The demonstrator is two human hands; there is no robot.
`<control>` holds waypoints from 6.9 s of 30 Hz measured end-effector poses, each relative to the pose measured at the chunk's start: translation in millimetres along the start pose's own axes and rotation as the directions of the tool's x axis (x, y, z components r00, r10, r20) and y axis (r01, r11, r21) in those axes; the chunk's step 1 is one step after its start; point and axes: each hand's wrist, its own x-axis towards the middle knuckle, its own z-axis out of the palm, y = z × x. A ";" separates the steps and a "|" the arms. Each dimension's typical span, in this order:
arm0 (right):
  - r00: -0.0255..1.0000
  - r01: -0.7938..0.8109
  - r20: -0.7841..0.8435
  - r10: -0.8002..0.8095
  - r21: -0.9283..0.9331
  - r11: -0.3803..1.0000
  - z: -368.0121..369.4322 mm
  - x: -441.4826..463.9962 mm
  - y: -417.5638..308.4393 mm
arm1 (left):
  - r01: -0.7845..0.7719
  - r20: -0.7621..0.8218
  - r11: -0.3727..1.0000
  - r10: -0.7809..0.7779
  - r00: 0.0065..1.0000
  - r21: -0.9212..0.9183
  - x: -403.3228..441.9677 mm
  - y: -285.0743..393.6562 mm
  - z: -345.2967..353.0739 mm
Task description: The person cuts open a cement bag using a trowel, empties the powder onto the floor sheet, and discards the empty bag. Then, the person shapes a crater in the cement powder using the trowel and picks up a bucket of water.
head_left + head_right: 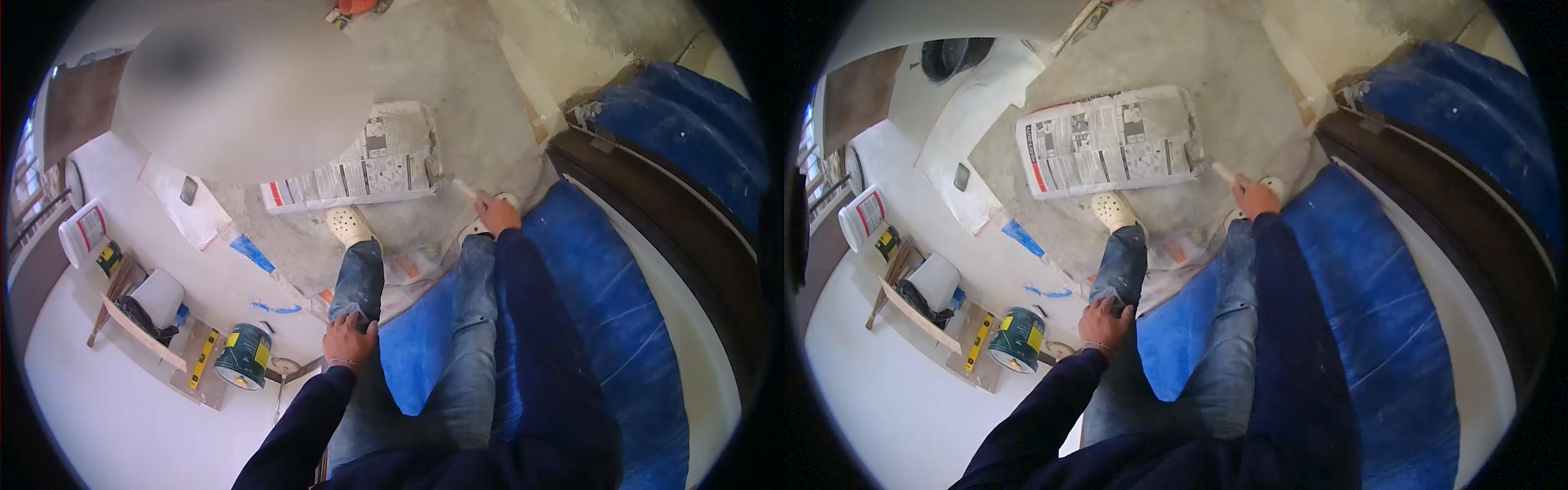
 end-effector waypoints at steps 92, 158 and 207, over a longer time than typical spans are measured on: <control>0.991 -0.091 -0.007 0.132 0.691 0.717 138.9 126.6 -29.5 | 0.053 -0.258 0.986 -0.093 0.962 -0.158 405.7 65.6 -27.1; 0.967 -0.040 0.222 -0.126 0.621 0.783 139.2 176.4 35.2 | -0.023 -0.208 0.991 -0.005 0.978 -0.130 408.6 60.2 -31.3; 0.909 -0.044 0.032 0.415 0.999 0.019 2.2 -119.0 -223.7 | -0.335 0.115 0.654 0.545 0.831 -0.678 66.9 3.5 -76.0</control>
